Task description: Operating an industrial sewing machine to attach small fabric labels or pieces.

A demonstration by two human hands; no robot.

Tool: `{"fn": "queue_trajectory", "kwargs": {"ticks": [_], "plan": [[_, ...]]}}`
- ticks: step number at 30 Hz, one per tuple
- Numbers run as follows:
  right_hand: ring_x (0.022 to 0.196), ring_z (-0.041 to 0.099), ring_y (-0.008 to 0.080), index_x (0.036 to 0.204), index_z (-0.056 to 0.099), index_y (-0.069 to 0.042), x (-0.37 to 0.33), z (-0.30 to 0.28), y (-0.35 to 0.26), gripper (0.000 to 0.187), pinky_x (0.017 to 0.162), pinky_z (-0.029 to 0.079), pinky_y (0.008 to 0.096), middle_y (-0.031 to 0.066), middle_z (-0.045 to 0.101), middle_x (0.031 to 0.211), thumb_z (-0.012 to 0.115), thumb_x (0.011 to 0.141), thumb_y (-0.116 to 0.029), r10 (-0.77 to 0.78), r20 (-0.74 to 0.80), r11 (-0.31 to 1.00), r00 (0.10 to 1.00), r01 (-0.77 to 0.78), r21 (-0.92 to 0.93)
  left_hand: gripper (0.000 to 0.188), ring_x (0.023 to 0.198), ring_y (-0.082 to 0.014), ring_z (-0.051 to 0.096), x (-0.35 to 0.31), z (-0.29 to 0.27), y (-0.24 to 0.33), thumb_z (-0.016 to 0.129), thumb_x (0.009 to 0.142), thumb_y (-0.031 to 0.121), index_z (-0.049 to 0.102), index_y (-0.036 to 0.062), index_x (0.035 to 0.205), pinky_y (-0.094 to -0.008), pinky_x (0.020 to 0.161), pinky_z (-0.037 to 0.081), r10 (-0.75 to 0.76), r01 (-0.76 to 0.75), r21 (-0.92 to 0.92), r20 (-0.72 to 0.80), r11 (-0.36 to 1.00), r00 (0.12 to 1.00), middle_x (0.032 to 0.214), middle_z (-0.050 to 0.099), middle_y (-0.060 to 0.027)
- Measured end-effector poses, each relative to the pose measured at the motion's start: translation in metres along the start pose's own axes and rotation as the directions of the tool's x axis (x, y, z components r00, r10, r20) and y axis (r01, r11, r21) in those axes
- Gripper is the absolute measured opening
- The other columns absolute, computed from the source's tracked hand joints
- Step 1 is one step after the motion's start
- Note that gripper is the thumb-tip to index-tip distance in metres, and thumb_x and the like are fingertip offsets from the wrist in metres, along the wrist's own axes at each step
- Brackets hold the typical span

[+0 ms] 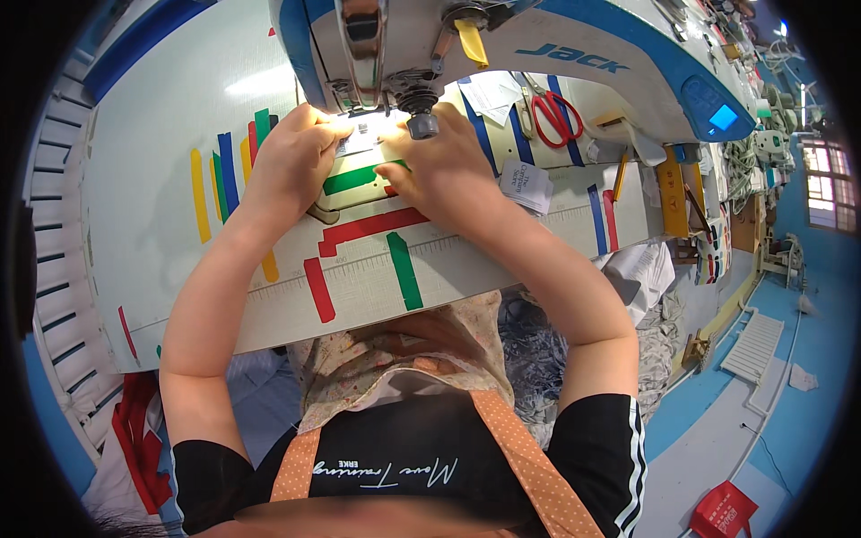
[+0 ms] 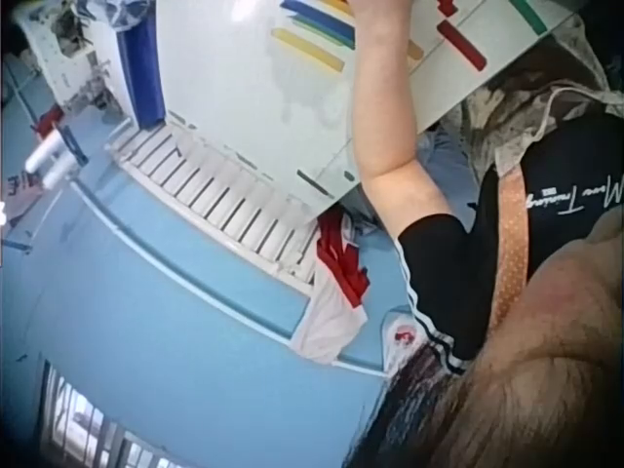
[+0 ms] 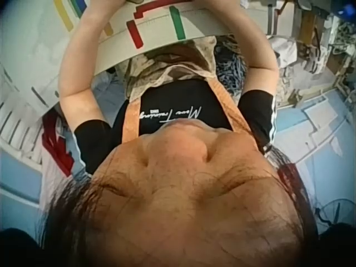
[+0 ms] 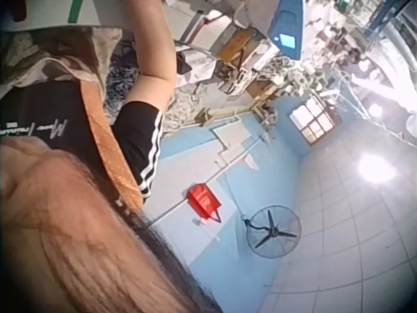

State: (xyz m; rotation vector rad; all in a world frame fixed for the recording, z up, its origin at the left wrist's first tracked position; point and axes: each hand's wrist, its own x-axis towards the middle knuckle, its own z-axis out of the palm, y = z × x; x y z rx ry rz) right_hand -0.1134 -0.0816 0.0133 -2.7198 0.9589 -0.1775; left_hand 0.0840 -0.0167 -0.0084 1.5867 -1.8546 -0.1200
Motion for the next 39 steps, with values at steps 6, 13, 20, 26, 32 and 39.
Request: {"fn": "queue_trajectory", "kwargs": {"ticks": [6,13,20,26,32,39], "plan": [[0.103,0.059,0.0257,0.116,0.059,-0.005,0.012,0.007,0.032,0.041,0.086,0.048,0.0369,0.0124,0.057,0.122,0.067,0.087,-0.033,-0.029,-0.329,0.997,0.944,0.004,-0.076,0.009,0.085,-0.0300,0.059,0.003,0.000,0.000,0.062,0.077,-0.004,0.064,0.0000,0.084,-0.0361,0.076,0.050,-0.029,0.029,0.020,0.017,0.999,0.999,0.089,0.056,-0.0140],[0.097,0.063,0.0165,0.116,0.057,-0.002,0.023,0.005,0.042,0.041,0.083,0.049,0.0300,0.0098,0.068,0.103,0.070,0.087,-0.028,-0.019,-0.318,0.986,0.948,0.070,0.149,0.007,0.085,-0.0305,0.060,0.006,-0.002,0.001,0.062,0.077,-0.004,0.065,-0.0020,0.083,-0.0360,0.076,0.050,-0.027,0.027,0.041,0.011,0.999,1.000,0.086,0.057,-0.0150],[0.095,0.064,0.0146,0.108,0.062,-0.003,0.023,0.014,0.048,0.034,0.081,0.049,0.0288,0.0072,0.069,0.101,0.070,0.087,-0.028,0.059,-0.268,0.970,0.962,0.008,0.242,0.006,0.083,-0.0313,0.060,0.009,-0.001,-0.004,0.063,0.076,-0.004,0.064,-0.0025,0.081,-0.0357,0.074,0.050,-0.011,0.011,0.037,0.003,0.999,1.000,0.085,0.058,-0.0161],[0.097,0.064,0.0151,0.112,0.059,-0.002,0.026,0.008,0.043,0.037,0.079,0.049,0.0278,0.0070,0.069,0.103,0.068,0.088,-0.029,0.006,-0.278,0.984,0.960,0.044,0.173,0.007,0.082,-0.0312,0.060,0.012,-0.002,-0.010,0.065,0.073,-0.006,0.061,-0.0028,0.078,-0.0355,0.073,0.050,0.023,-0.021,0.112,-0.014,0.994,1.000,0.085,0.058,-0.0163],[0.099,0.063,0.0155,0.109,0.062,-0.004,0.023,0.031,0.055,0.033,0.079,0.048,0.0278,0.0076,0.068,0.106,0.068,0.088,-0.029,0.230,-0.207,0.935,0.951,-0.157,0.317,0.009,0.082,-0.0315,0.060,0.015,-0.001,-0.014,0.065,0.071,-0.007,0.062,-0.0031,0.078,-0.0352,0.074,0.051,0.000,-0.001,0.129,0.006,0.992,1.000,0.085,0.058,-0.0164],[0.098,0.063,0.0152,0.098,0.066,-0.002,0.023,0.015,0.050,0.024,0.080,0.046,0.0268,0.0074,0.067,0.107,0.070,0.085,-0.021,0.147,-0.220,0.979,0.964,-0.110,0.171,0.007,0.083,-0.0314,0.060,0.011,0.000,-0.012,0.065,0.071,-0.006,0.061,-0.0030,0.077,-0.0353,0.075,0.051,0.043,-0.040,0.088,-0.028,0.995,0.999,0.085,0.058,-0.0169]]}}
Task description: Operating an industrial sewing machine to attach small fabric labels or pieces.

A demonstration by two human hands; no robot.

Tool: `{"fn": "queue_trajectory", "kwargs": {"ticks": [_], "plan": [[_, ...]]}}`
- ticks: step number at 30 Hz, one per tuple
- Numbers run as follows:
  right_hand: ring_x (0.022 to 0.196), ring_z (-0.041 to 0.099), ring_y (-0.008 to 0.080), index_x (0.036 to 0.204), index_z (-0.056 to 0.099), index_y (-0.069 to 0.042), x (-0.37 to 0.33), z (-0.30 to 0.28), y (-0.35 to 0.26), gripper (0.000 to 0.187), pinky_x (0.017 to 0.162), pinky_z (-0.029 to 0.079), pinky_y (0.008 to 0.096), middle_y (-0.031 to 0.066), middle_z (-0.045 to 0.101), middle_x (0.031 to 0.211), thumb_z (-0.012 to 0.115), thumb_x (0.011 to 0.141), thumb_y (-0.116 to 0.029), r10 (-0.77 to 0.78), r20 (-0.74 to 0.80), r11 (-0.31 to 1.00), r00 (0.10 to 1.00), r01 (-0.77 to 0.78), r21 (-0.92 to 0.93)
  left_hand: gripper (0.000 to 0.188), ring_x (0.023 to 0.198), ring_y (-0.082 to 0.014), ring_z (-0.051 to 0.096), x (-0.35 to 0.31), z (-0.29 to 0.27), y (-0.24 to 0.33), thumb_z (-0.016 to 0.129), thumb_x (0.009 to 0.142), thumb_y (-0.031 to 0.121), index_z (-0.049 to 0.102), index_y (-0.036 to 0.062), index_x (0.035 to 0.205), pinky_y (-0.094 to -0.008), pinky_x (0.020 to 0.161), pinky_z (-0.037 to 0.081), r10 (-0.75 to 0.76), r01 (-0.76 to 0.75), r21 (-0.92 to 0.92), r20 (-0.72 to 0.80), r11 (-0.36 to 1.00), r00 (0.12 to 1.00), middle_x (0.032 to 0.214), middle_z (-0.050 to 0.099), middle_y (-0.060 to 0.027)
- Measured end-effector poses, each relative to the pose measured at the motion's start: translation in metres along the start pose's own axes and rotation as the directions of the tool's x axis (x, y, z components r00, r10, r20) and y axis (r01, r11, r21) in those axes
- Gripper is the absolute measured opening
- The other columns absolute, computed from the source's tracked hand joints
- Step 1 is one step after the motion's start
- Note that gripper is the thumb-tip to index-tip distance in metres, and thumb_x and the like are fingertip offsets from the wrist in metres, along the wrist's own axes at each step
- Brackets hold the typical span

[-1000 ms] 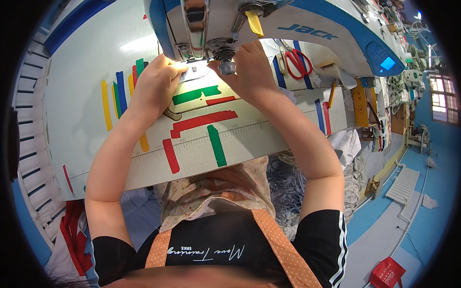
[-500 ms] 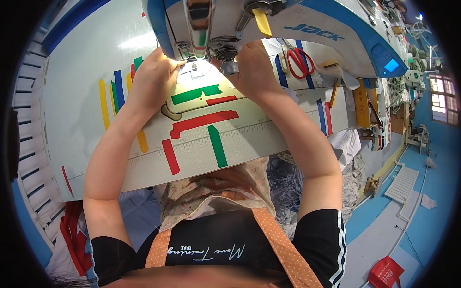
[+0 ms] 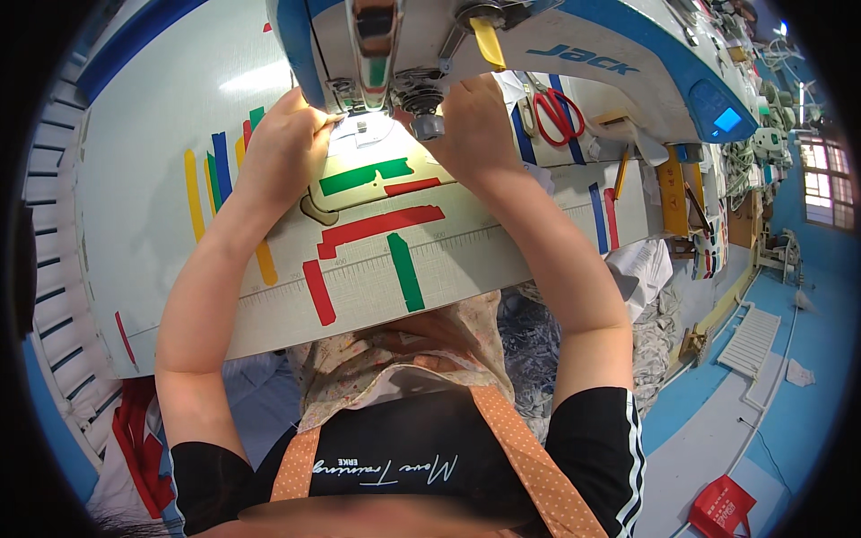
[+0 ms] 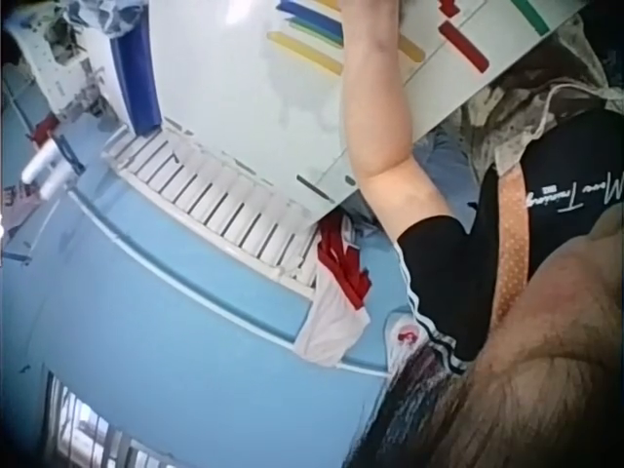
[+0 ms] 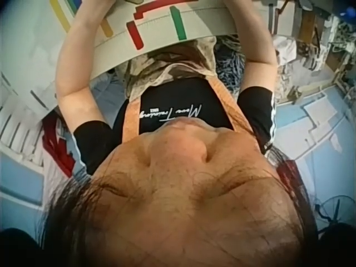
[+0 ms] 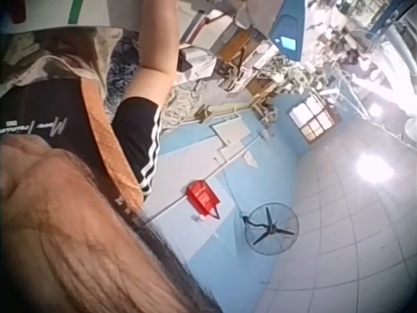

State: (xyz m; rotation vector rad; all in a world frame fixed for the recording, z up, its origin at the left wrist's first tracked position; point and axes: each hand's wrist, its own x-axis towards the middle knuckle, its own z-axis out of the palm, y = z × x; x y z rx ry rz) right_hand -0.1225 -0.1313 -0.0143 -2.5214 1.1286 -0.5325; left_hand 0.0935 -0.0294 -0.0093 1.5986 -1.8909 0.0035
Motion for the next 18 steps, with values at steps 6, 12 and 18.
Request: {"fn": "queue_trajectory", "kwargs": {"ticks": [6,12,18], "plan": [[0.087,0.063,0.0178,0.092,0.066,0.000,-0.013,-0.031,-0.021,0.017,0.077,0.047,0.0283,0.0056,0.067,0.093,0.070,0.081,-0.012,-0.200,-0.279,0.965,0.939,0.139,-0.224,0.009,0.083,-0.0327,0.059,0.004,0.005,-0.005,0.062,0.070,-0.007,0.058,-0.0021,0.075,-0.0368,0.074,0.050,-0.017,0.017,0.000,-0.009,1.000,1.000,0.086,0.058,-0.0169],[0.071,0.058,0.0233,0.085,0.066,0.004,-0.068,-0.068,-0.050,0.014,0.063,0.045,0.0344,0.0113,0.063,0.082,0.067,0.081,-0.010,-0.008,0.025,0.525,1.000,-0.017,0.851,0.010,0.081,-0.0329,0.058,0.004,0.008,-0.012,0.059,0.070,-0.008,0.056,-0.0016,0.077,-0.0376,0.073,0.049,0.011,-0.017,-0.072,-0.089,0.997,0.996,0.084,0.057,-0.0161],[0.063,0.057,0.0247,0.097,0.066,0.013,-0.102,-0.093,-0.111,0.033,0.051,0.042,0.0369,0.0173,0.063,0.076,0.059,0.092,-0.018,-0.662,-0.181,-0.333,0.727,-0.069,0.940,0.010,0.080,-0.0305,0.056,0.001,0.010,-0.014,0.062,0.072,-0.004,0.055,-0.0010,0.078,-0.0366,0.072,0.048,-0.006,0.002,-0.049,-0.074,0.999,0.997,0.084,0.055,-0.0132]]}}
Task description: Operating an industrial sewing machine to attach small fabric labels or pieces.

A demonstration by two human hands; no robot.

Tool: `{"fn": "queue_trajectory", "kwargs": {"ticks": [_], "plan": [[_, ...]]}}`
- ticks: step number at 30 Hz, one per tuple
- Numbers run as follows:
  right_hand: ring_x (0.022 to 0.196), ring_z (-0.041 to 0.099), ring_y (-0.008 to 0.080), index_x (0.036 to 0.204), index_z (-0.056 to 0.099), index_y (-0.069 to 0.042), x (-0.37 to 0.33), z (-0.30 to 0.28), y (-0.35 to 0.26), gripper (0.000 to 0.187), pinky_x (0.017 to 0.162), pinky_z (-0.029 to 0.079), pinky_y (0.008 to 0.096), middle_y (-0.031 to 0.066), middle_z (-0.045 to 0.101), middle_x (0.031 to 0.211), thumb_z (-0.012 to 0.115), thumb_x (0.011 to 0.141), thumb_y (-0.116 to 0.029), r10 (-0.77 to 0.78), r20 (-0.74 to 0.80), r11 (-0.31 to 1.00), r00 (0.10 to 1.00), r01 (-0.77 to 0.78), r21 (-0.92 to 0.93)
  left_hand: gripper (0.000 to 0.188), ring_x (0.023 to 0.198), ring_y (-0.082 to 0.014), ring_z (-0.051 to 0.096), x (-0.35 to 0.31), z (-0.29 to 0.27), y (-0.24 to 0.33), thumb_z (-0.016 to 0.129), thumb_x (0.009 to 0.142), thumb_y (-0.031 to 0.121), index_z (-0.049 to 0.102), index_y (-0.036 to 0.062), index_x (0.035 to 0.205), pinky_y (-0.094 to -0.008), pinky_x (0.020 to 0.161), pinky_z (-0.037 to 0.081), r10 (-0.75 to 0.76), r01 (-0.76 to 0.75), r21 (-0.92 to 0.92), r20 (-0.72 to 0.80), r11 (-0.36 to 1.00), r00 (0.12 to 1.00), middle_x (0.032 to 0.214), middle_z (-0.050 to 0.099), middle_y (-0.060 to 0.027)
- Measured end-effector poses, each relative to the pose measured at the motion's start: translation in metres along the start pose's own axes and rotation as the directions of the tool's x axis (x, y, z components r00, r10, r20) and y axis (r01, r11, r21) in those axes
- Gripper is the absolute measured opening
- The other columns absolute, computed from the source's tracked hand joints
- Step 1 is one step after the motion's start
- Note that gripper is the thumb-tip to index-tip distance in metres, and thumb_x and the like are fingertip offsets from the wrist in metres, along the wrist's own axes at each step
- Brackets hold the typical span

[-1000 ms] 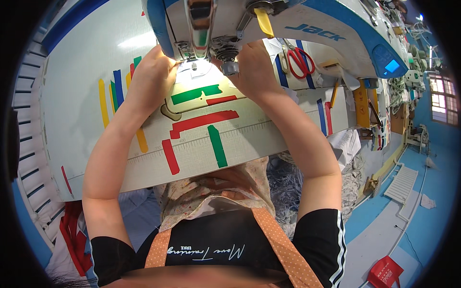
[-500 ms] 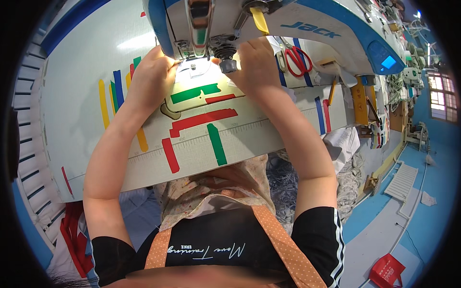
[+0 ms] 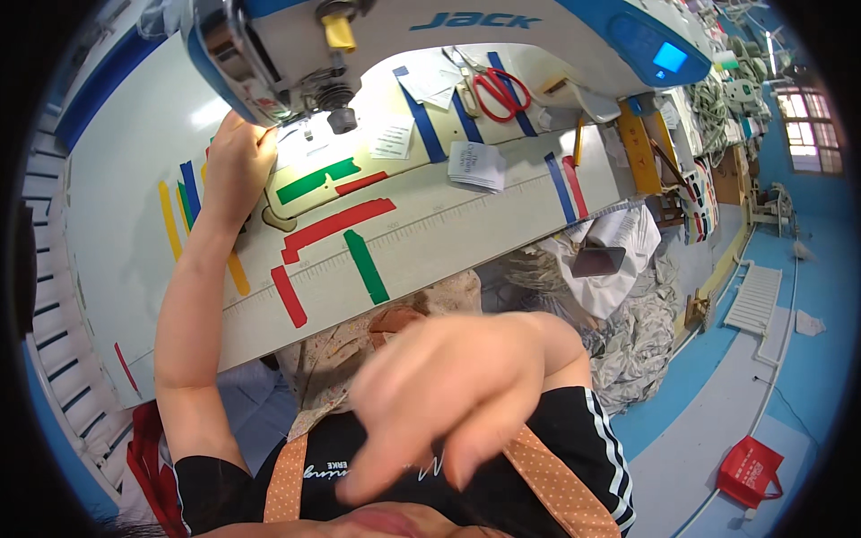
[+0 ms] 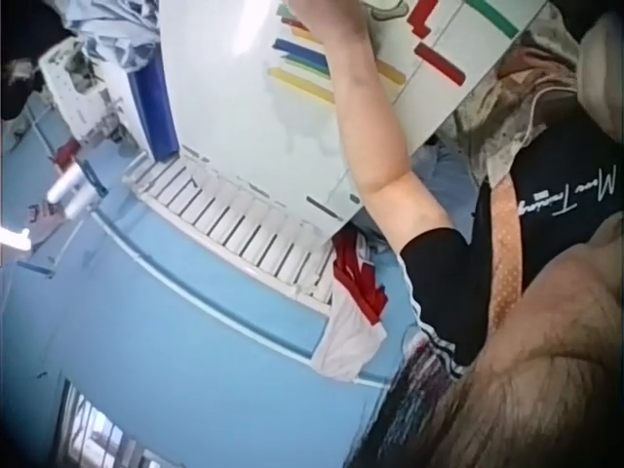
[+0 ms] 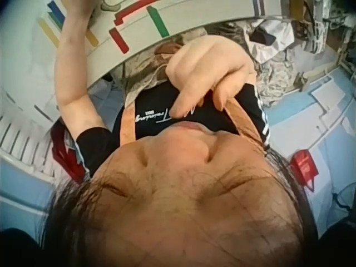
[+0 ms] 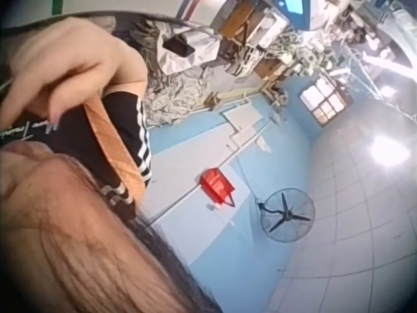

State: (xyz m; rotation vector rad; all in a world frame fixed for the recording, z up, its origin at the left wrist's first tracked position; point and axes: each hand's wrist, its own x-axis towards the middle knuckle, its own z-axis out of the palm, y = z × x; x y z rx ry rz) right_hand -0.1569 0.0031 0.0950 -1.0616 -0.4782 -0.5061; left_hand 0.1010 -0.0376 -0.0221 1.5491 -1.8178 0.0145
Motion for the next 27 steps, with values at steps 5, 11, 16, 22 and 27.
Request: {"fn": "queue_trajectory", "kwargs": {"ticks": [5,11,16,22,27], "plan": [[0.063,0.057,0.0236,0.085,0.067,0.006,-0.007,-0.007,-0.004,0.022,0.053,0.043,0.0359,0.0134,0.063,0.078,0.062,0.088,-0.015,-0.034,-0.140,0.947,0.990,-0.013,-0.320,0.009,0.083,-0.0293,0.055,-0.011,-0.011,0.008,0.065,0.074,-0.001,0.058,0.0001,0.078,-0.0370,0.073,0.048,0.029,-0.017,0.092,-0.129,0.996,0.991,0.085,0.056,-0.0102],[0.071,0.056,0.0217,0.093,0.071,-0.004,-0.045,-0.104,0.014,0.018,0.062,0.044,0.0322,0.0070,0.059,0.077,0.071,0.077,-0.010,-0.363,-0.559,-0.245,0.745,-0.656,-0.714,0.013,0.085,-0.0287,0.055,-0.031,-0.016,0.065,0.066,0.074,0.002,0.064,0.0037,0.087,-0.0370,0.074,0.048,0.022,-0.023,-0.080,-0.009,0.997,1.000,0.089,0.057,-0.0096],[0.069,0.054,0.0216,0.094,0.073,-0.006,-0.048,-0.122,0.029,0.021,0.062,0.045,0.0325,0.0064,0.056,0.075,0.073,0.073,-0.009,-0.332,-0.436,-0.466,0.837,-0.547,-0.695,0.015,0.084,-0.0266,0.056,-0.033,-0.004,0.080,0.065,0.076,0.007,0.067,0.0060,0.091,-0.0349,0.073,0.048,-0.148,0.185,-0.293,0.143,0.938,0.978,0.091,0.058,-0.0101],[0.070,0.055,0.0220,0.086,0.074,-0.006,-0.049,-0.120,0.027,0.017,0.061,0.046,0.0325,0.0058,0.055,0.074,0.075,0.070,-0.008,-0.382,-0.468,-0.346,0.797,-0.593,-0.727,0.013,0.081,-0.0233,0.058,-0.022,0.004,0.085,0.066,0.079,0.012,0.068,0.0052,0.090,-0.0334,0.072,0.047,-0.342,0.394,-0.425,0.197,0.815,0.919,0.091,0.059,-0.0095],[0.071,0.055,0.0222,0.091,0.073,-0.005,-0.046,-0.107,0.025,0.020,0.061,0.046,0.0321,0.0067,0.056,0.075,0.074,0.070,-0.007,-0.391,-0.419,-0.325,0.819,-0.549,-0.770,0.018,0.080,-0.0222,0.060,-0.007,0.014,0.100,0.068,0.079,0.017,0.067,0.0044,0.092,-0.0321,0.072,0.047,-0.435,0.478,-0.477,0.205,0.738,0.877,0.088,0.061,-0.0099]]}}
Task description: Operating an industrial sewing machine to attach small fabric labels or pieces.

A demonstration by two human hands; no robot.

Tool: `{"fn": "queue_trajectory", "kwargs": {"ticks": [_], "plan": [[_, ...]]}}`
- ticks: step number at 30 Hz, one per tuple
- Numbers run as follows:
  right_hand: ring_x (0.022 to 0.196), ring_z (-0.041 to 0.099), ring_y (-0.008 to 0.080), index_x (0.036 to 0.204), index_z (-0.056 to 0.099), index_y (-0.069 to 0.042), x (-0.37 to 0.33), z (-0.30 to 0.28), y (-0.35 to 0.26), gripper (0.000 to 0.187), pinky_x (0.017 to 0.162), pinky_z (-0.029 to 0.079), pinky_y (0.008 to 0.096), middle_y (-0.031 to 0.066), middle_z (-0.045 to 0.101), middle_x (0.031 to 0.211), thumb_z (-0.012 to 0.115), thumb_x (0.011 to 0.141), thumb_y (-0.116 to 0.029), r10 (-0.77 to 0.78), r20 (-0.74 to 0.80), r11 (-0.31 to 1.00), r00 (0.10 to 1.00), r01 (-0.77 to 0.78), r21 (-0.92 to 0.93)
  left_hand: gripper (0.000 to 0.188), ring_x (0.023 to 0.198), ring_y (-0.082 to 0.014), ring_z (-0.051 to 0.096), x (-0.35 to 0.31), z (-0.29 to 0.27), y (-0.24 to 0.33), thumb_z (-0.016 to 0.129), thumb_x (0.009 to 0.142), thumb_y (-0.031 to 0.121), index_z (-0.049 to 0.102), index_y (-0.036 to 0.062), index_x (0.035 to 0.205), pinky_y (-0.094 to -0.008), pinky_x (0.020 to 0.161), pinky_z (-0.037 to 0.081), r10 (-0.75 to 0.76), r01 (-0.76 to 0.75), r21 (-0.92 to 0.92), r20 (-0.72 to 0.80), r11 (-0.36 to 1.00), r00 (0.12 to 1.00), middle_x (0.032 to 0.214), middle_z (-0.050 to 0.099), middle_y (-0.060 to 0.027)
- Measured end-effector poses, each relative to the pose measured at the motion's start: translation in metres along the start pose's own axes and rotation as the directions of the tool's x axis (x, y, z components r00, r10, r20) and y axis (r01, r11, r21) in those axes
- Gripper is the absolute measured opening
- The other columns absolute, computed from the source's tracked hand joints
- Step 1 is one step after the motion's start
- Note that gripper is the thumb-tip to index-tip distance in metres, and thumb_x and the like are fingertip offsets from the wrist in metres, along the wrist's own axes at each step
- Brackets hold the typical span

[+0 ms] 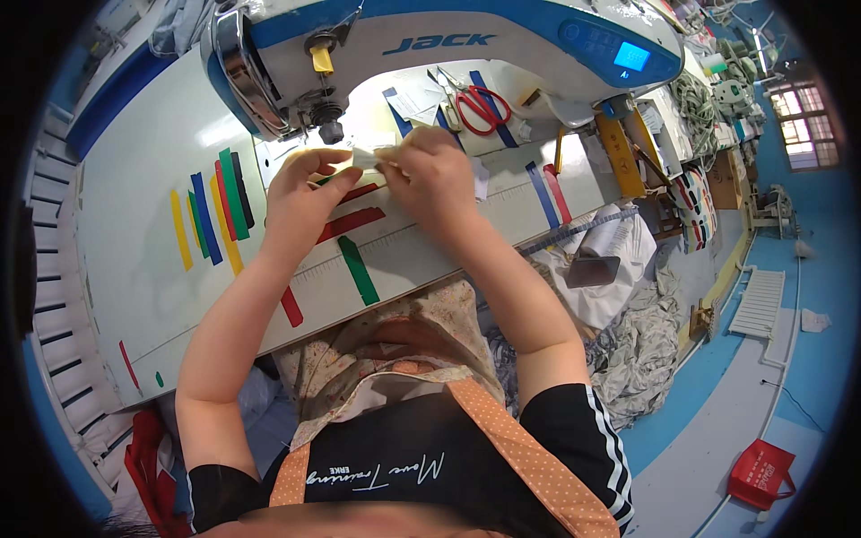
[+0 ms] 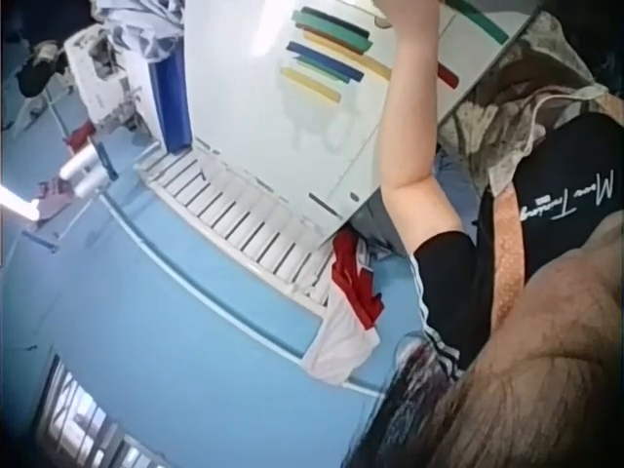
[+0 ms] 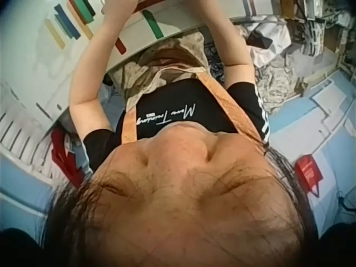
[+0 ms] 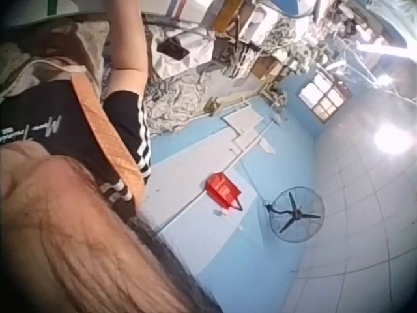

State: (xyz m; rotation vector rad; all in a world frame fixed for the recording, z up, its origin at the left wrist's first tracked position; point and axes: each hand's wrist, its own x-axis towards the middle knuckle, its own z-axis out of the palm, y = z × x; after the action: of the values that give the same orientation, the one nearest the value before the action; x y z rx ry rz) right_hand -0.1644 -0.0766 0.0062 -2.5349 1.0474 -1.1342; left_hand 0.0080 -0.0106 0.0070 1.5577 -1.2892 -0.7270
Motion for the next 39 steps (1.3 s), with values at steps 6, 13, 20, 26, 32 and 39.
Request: {"fn": "queue_trajectory", "kwargs": {"ticks": [6,13,20,26,32,39], "plan": [[0.074,0.057,0.0242,0.098,0.072,-0.007,0.015,-0.009,0.021,0.024,0.063,0.047,0.0333,0.0087,0.059,0.078,0.073,0.074,-0.009,0.064,-0.034,0.998,0.997,-0.064,-0.001,0.026,0.077,-0.0198,0.060,-0.002,0.000,-0.010,0.069,0.079,0.020,0.065,0.0028,0.098,-0.0296,0.070,0.047,-0.126,0.130,-0.091,0.057,0.987,0.990,0.086,0.063,-0.0090],[0.080,0.058,0.0253,0.086,0.072,-0.006,0.042,0.010,0.062,0.015,0.071,0.048,0.0354,0.0092,0.061,0.081,0.074,0.075,-0.016,0.027,-0.004,0.922,1.000,-0.027,-0.386,0.029,0.069,-0.0133,0.057,-0.003,-0.008,-0.008,0.068,0.083,0.024,0.063,-0.0003,0.097,-0.0249,0.064,0.047,-0.327,0.359,-0.395,0.148,0.846,0.933,0.085,0.063,-0.0048],[0.079,0.058,0.0253,0.076,0.072,-0.006,0.042,0.015,0.066,0.009,0.072,0.047,0.0357,0.0084,0.061,0.079,0.074,0.074,-0.015,0.047,0.020,0.941,0.999,-0.037,-0.337,0.023,0.068,-0.0127,0.057,-0.004,-0.009,-0.007,0.067,0.084,0.020,0.063,-0.0004,0.094,-0.0245,0.064,0.047,-0.275,0.316,-0.376,0.161,0.871,0.948,0.084,0.063,-0.0049],[0.075,0.059,0.0242,0.078,0.071,-0.005,0.037,-0.002,0.044,0.007,0.069,0.047,0.0333,0.0075,0.061,0.077,0.073,0.072,-0.008,0.020,-0.071,0.982,0.997,-0.033,-0.184,0.020,0.068,-0.0119,0.058,-0.004,-0.012,-0.007,0.066,0.083,0.015,0.064,-0.0011,0.094,-0.0246,0.064,0.048,-0.249,0.302,-0.362,0.186,0.882,0.950,0.088,0.064,-0.0054],[0.077,0.060,0.0196,0.082,0.072,-0.005,0.010,-0.011,-0.008,0.012,0.068,0.046,0.0280,0.0070,0.062,0.080,0.074,0.070,-0.004,0.141,-0.096,0.990,0.985,-0.137,0.043,0.018,0.073,-0.0118,0.060,-0.008,-0.009,-0.005,0.067,0.081,0.011,0.066,-0.0036,0.091,-0.0243,0.067,0.048,-0.073,0.152,-0.491,0.177,0.858,0.981,0.095,0.065,-0.0064],[0.083,0.059,0.0123,0.105,0.065,0.000,0.002,-0.024,-0.019,0.028,0.074,0.046,0.0246,0.0060,0.064,0.093,0.071,0.080,-0.010,0.367,0.103,0.824,0.924,-0.375,0.425,0.017,0.080,-0.0154,0.061,-0.010,-0.012,-0.002,0.068,0.079,0.010,0.066,-0.0048,0.087,-0.0255,0.071,0.048,-0.011,0.066,-0.356,0.155,0.932,0.988,0.095,0.066,-0.0085]]}}
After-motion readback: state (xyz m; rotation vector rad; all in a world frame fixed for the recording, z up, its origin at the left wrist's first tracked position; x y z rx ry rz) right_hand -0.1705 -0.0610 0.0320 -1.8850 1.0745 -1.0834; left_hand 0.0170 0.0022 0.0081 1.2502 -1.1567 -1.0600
